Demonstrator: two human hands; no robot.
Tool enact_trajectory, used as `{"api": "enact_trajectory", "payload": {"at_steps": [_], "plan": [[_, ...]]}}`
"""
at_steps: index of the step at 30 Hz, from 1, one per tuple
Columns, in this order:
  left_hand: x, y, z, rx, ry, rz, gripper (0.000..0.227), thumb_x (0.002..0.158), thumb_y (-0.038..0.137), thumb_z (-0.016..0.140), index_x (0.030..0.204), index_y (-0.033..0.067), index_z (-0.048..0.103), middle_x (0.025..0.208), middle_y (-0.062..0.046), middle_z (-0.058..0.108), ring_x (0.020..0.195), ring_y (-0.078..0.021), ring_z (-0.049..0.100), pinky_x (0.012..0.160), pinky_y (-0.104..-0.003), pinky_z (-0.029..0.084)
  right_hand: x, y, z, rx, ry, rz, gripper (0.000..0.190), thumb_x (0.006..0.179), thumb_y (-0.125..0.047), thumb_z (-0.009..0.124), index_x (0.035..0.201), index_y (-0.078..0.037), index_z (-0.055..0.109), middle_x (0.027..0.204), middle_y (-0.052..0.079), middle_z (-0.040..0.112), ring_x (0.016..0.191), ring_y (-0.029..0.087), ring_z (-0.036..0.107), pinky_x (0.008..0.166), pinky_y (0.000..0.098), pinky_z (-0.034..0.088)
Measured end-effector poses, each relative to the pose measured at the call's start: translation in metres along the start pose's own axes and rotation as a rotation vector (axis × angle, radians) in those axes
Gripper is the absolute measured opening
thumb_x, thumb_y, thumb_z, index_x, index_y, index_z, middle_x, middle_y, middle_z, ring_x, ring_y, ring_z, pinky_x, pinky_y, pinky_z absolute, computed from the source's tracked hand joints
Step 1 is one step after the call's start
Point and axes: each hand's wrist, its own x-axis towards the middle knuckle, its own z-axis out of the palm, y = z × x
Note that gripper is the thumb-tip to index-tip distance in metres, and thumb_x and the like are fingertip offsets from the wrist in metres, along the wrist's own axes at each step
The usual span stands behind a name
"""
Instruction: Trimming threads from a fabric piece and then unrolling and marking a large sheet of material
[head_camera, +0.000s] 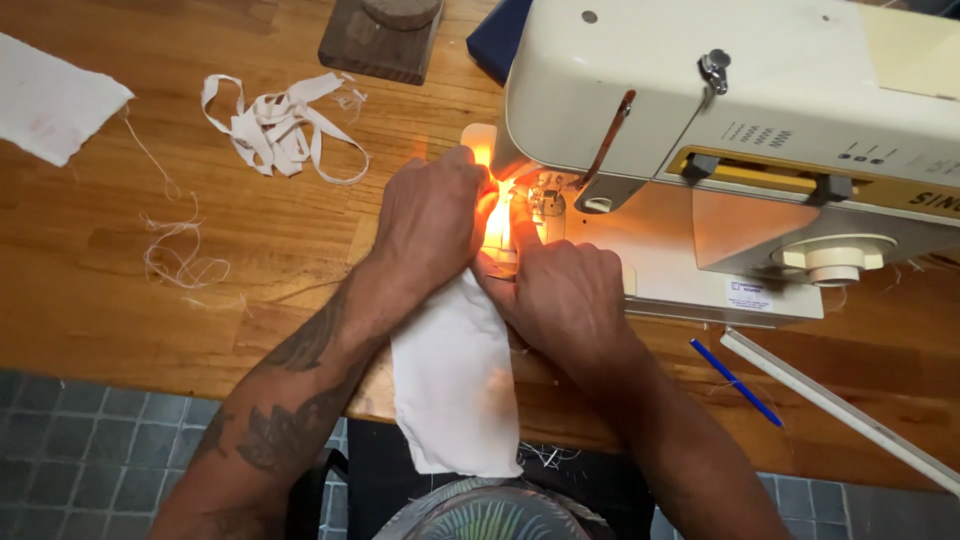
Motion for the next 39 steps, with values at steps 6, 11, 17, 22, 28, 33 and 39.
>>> {"api": "enact_trajectory", "payload": {"at_steps": [6, 11, 17, 22, 28, 33, 39], "plan": [[0.011, -0.005, -0.011, -0.122, -0.008, -0.11, 0.021, 0.106, 0.028, 0.069, 0.096, 0.0134, 0.081, 0.093, -0.018, 0.07, 0.085, -0.0619, 0.073, 0.074, -0.068, 0.059, 0.005, -0.011, -0.027, -0.006, -0.063, -0.121, 0.099, 0.093, -0.1, 0.056, 0.116, -0.007, 0.083, 0.107, 0.026, 0.085, 0.117, 0.052, 0.081, 0.102, 0.0563, 0.059], [0.007, 0.0, -0.019, -0.098, 0.014, -0.155, 0.021, 0.105, 0.028, 0.07, 0.091, 0.0159, 0.08, 0.091, -0.016, 0.069, 0.083, -0.0589, 0.075, 0.074, -0.068, 0.061, 0.014, -0.027, -0.032, -0.08, -0.135, -0.142, 0.101, 0.081, -0.098, 0.078, 0.123, -0.007, 0.084, 0.115, 0.021, 0.086, 0.123, 0.047, 0.081, 0.106, 0.0545, 0.061], [-0.001, -0.01, -0.022, -0.064, 0.099, -0.153, 0.022, 0.106, 0.021, 0.066, 0.087, 0.0143, 0.074, 0.087, -0.015, 0.061, 0.081, -0.0555, 0.074, 0.07, -0.067, 0.061, 0.017, -0.035, -0.021, -0.077, -0.13, -0.118, 0.103, 0.077, -0.098, 0.084, 0.13, -0.011, 0.079, 0.113, 0.016, 0.083, 0.12, 0.045, 0.082, 0.103, 0.056, 0.062], [-0.005, -0.007, -0.031, -0.069, 0.117, -0.169, 0.021, 0.107, 0.022, 0.068, 0.088, 0.0136, 0.073, 0.086, -0.016, 0.06, 0.081, -0.0561, 0.073, 0.069, -0.069, 0.059, -0.01, -0.04, -0.008, 0.009, -0.136, -0.058, 0.102, 0.09, -0.091, 0.076, 0.16, -0.022, 0.047, 0.113, 0.016, 0.082, 0.118, 0.049, 0.081, 0.105, 0.0606, 0.06], [-0.007, -0.019, -0.019, -0.086, 0.084, -0.204, 0.02, 0.111, 0.033, 0.07, 0.095, 0.0203, 0.074, 0.091, -0.012, 0.063, 0.09, -0.052, 0.076, 0.074, -0.065, 0.063, -0.036, -0.012, 0.078, 0.169, 0.735, -0.299, 0.057, 0.108, -0.057, 0.075, 0.155, -0.025, 0.074, 0.078, -0.004, 0.075, 0.064, 0.023, 0.08, 0.065, 0.0328, 0.064], [-0.002, -0.027, -0.011, -0.068, 0.203, -0.081, 0.019, 0.105, 0.024, 0.074, 0.087, 0.0183, 0.073, 0.087, -0.01, 0.071, 0.085, -0.0415, 0.071, 0.066, -0.061, 0.047, -0.099, 0.109, 0.233, 1.095, 0.931, -0.333, 0.054, 0.098, -0.028, 0.09, 0.138, -0.01, 0.059, 0.121, 0.013, 0.073, 0.107, 0.026, 0.074, 0.099, 0.0446, 0.063], [-0.03, -0.001, -0.002, 0.087, 0.314, -0.056, 0.024, 0.116, 0.027, 0.069, 0.136, 0.0156, 0.076, 0.11, -0.013, 0.079, 0.092, -0.048, 0.076, 0.067, -0.067, 0.054, -0.13, 0.126, 0.128, 0.73, 1.415, -0.01, 0.068, 0.101, -0.052, 0.079, 0.131, -0.011, 0.033, 0.109, 0.013, 0.043, 0.087, 0.02, 0.039, 0.09, 0.0362, 0.04]]}}
